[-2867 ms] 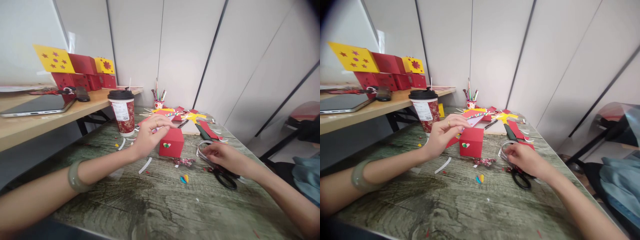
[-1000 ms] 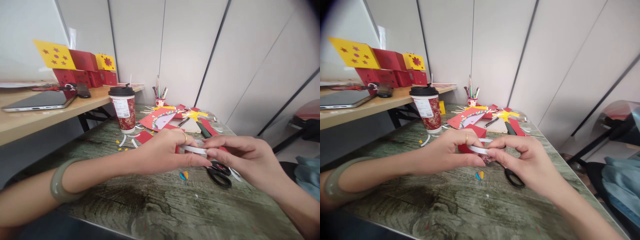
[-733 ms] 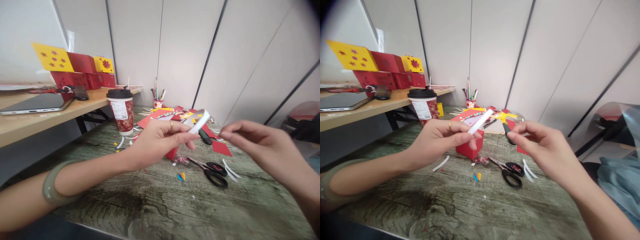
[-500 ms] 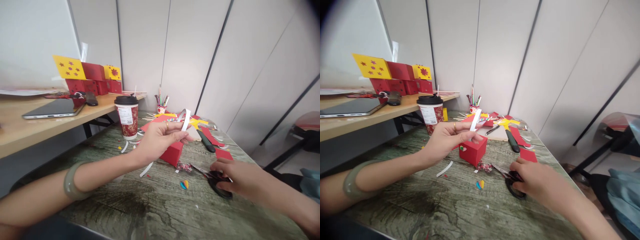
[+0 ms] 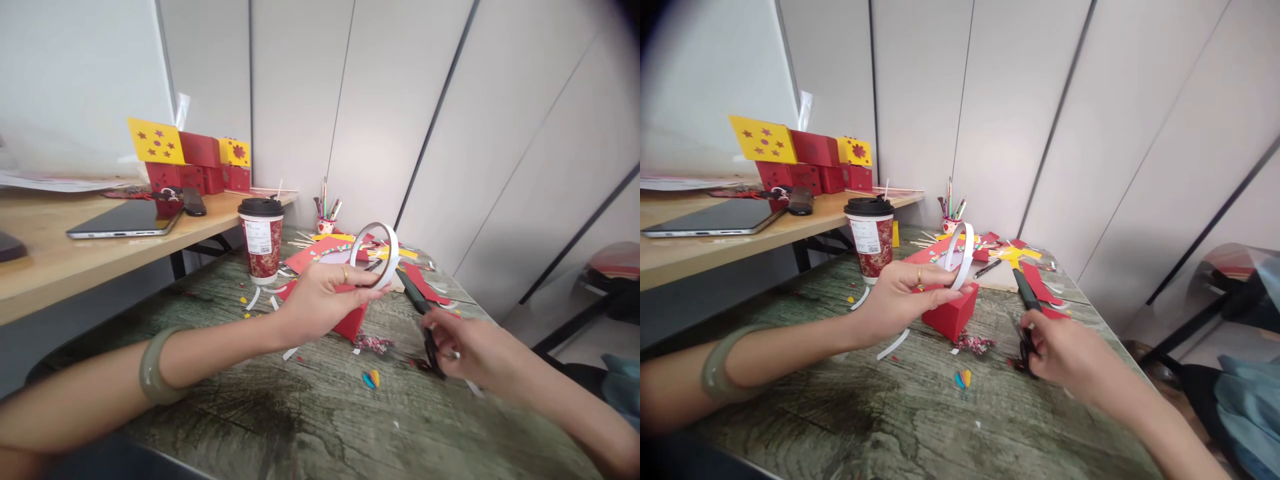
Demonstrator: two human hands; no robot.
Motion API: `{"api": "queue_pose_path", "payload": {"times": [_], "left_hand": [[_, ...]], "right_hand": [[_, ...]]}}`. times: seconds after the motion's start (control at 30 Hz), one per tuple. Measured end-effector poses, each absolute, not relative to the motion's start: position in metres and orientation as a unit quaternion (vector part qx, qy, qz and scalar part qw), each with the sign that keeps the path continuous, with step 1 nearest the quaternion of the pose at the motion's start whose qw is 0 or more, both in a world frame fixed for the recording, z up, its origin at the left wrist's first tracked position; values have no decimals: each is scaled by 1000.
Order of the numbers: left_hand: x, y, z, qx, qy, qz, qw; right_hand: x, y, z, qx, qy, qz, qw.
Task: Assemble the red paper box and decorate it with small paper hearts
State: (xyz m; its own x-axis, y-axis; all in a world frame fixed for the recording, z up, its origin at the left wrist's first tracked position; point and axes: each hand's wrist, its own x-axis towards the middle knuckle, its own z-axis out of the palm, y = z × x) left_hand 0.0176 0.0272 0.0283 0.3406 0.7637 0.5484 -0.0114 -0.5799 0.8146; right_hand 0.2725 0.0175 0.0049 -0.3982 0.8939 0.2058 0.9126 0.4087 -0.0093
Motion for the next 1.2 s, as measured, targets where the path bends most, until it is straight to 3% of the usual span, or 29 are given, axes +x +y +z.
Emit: {"api": "queue_pose_path", "payload": {"times": [0.07, 0.17, 0.27, 0.47, 0.6, 0.73, 1.2], "left_hand": [[18, 27, 29, 726, 265, 512, 374], [17, 28, 28, 728, 251, 522, 367], [17, 28, 27, 723, 262, 521, 371], [19, 25, 26, 742, 270, 486, 375], [19, 26, 22, 758, 265, 472, 365], [20, 25, 18, 772, 269, 464, 341], [21, 25, 14, 808, 244, 442, 305]], "right_hand": [[269, 17, 15, -532, -829, 66, 161], [260, 9, 29, -482, -779, 216, 338], [253, -1, 33, -473, -754, 180, 419], [252, -8, 24, -428, -812, -229, 325], [251, -12, 24, -407, -793, -345, 294], [251, -12, 27, -394, -800, -369, 263], [254, -8, 29, -359, -860, -269, 244]]}}
